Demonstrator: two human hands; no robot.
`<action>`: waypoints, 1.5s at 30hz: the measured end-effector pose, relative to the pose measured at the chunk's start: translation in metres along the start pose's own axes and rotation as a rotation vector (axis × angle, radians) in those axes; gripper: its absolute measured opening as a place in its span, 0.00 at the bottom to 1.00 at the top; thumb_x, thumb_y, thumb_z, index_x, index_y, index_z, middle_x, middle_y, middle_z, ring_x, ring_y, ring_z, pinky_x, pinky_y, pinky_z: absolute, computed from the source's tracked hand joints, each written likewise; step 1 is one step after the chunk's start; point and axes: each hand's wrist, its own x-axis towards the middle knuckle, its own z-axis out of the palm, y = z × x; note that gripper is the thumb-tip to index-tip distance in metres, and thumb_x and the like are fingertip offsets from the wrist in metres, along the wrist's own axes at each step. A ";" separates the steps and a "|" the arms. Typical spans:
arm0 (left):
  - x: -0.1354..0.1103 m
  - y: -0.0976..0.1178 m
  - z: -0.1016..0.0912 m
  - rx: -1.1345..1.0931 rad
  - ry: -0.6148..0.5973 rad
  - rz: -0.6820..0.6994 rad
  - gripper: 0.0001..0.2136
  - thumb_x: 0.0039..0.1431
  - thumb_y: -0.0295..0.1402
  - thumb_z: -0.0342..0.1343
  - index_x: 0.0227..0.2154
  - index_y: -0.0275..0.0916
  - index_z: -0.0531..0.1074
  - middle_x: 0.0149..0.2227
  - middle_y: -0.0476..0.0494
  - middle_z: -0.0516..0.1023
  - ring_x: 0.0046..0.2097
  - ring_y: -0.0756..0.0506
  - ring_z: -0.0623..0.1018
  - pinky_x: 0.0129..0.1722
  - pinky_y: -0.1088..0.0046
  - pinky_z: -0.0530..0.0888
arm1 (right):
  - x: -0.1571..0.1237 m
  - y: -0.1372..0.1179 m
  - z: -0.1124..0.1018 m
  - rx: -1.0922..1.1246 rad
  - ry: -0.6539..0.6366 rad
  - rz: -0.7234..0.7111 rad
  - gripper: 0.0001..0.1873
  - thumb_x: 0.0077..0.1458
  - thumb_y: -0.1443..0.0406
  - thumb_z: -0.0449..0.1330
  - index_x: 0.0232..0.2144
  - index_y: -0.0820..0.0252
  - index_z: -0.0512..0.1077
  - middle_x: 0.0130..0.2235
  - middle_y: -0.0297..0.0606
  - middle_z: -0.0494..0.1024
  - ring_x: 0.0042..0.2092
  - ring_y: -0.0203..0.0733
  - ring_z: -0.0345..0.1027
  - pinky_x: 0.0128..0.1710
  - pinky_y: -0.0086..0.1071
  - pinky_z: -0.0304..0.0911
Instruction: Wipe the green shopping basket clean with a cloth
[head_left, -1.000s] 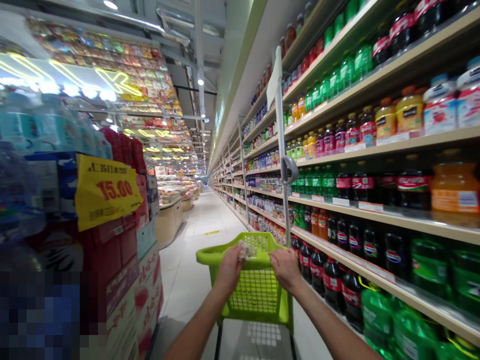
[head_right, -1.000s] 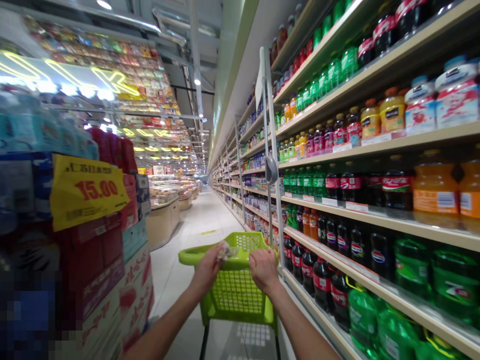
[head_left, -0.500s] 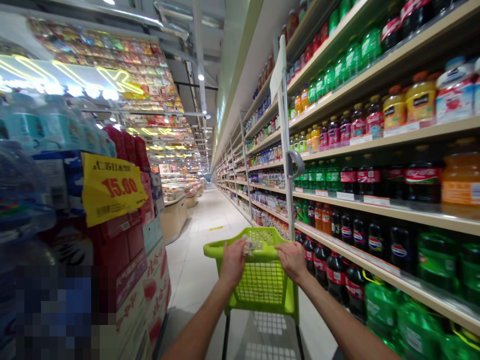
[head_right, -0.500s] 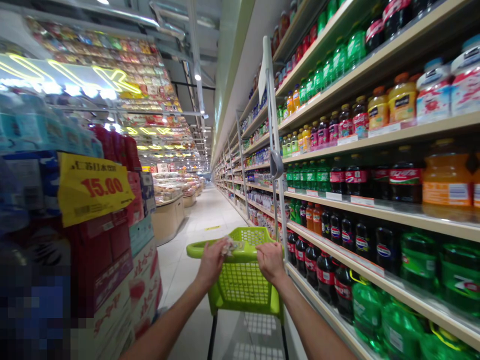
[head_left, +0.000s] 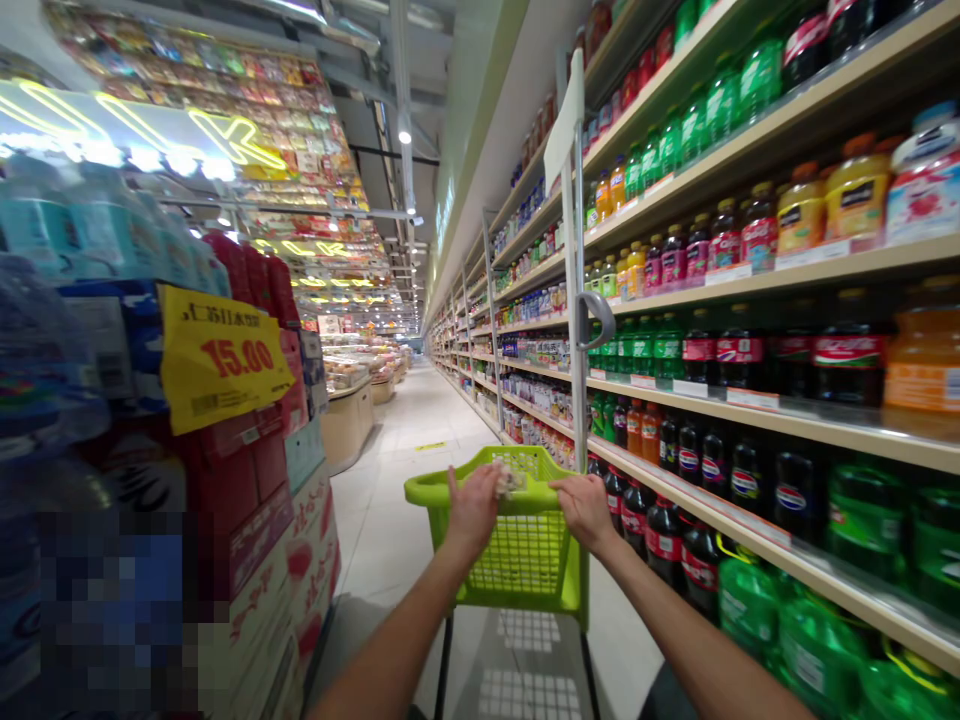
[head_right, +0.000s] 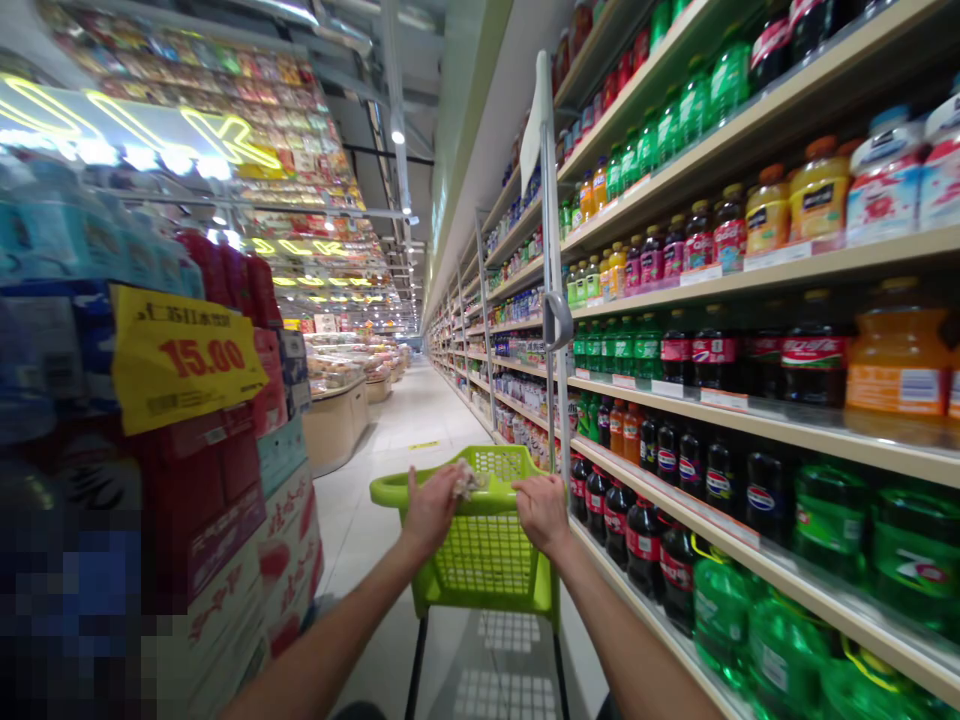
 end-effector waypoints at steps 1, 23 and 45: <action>0.003 0.018 0.007 -0.016 0.000 0.097 0.16 0.58 0.28 0.41 0.47 0.45 0.64 0.52 0.45 0.69 0.54 0.44 0.67 0.58 0.45 0.44 | 0.000 0.000 0.000 0.001 -0.005 -0.002 0.18 0.52 0.68 0.44 0.29 0.59 0.73 0.31 0.36 0.77 0.35 0.37 0.66 0.41 0.34 0.47; -0.018 -0.016 0.017 0.048 0.310 0.269 0.13 0.58 0.27 0.44 0.42 0.45 0.68 0.48 0.47 0.73 0.52 0.46 0.69 0.58 0.48 0.47 | -0.008 -0.002 0.003 0.045 0.087 -0.063 0.21 0.55 0.64 0.43 0.48 0.62 0.63 0.32 0.37 0.75 0.36 0.42 0.66 0.42 0.38 0.52; -0.017 -0.039 0.015 -0.075 0.280 0.218 0.14 0.59 0.28 0.42 0.45 0.40 0.68 0.51 0.40 0.68 0.54 0.44 0.66 0.50 0.60 0.69 | -0.012 0.000 0.004 0.092 0.120 -0.064 0.24 0.56 0.61 0.41 0.54 0.61 0.56 0.33 0.36 0.75 0.37 0.44 0.66 0.43 0.44 0.55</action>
